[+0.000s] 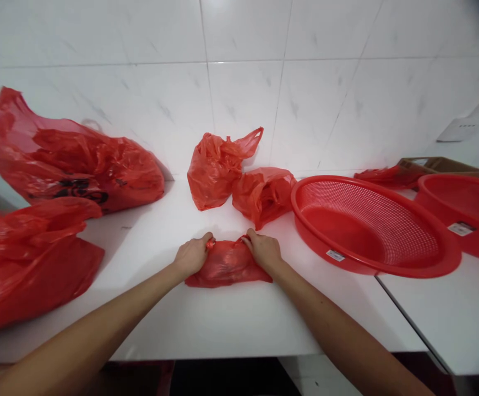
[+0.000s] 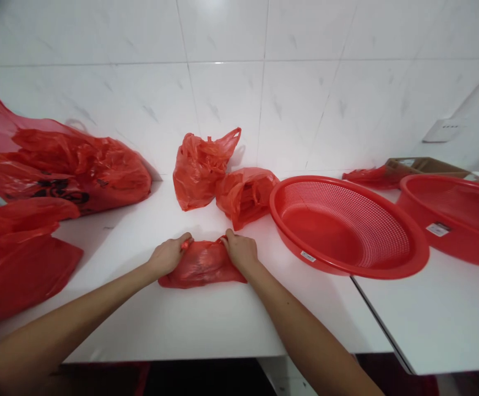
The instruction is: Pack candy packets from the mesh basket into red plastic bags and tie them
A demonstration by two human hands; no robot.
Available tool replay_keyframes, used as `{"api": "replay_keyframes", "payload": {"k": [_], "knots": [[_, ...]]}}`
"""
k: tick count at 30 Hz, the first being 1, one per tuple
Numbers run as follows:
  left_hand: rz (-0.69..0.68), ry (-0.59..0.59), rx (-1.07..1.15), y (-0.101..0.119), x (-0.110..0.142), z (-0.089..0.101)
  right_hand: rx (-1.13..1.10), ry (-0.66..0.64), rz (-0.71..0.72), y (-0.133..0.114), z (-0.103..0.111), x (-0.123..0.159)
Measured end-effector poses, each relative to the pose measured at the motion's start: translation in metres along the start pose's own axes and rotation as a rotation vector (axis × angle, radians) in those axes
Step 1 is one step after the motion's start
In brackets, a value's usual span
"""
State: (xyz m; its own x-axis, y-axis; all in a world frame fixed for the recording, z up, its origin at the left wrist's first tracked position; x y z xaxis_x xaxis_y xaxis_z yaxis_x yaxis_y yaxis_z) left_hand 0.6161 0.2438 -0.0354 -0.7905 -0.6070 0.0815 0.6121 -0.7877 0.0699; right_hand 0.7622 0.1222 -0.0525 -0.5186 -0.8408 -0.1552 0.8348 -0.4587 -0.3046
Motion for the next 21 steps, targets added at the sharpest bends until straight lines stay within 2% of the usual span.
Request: {"api": "replay_keyframes", "payload": {"k": [5, 12, 17, 21], "knots": [[0.020, -0.052, -0.079, -0.010, -0.011, -0.009, 0.021, 0.016, -0.029, 0.005, -0.001, -0.002], [0.091, -0.111, -0.072, -0.021, -0.009, -0.012, 0.043, 0.054, -0.118, 0.007, -0.005, -0.001], [0.219, -0.157, 0.030, -0.054, 0.004, -0.009, 0.003, 0.092, -0.197, 0.020, 0.000, 0.001], [0.260, -0.163, 0.134, -0.078, 0.017, -0.008, -0.059, 0.113, -0.196, 0.027, 0.002, 0.002]]}}
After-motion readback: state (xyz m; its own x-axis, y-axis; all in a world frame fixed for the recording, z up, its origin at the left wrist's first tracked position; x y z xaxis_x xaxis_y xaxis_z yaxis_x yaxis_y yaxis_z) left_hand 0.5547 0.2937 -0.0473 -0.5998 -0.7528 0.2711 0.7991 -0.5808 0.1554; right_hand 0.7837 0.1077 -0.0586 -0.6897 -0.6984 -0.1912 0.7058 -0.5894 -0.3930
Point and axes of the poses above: each hand's wrist, its own x-axis away from the middle knuckle, its own z-axis out of the back of the hand, y = z × x, the point moved 7 cm from there along -x, towards the middle knuckle, and after that the axes turned 7 degrees about -x, right-handed, at the moved point
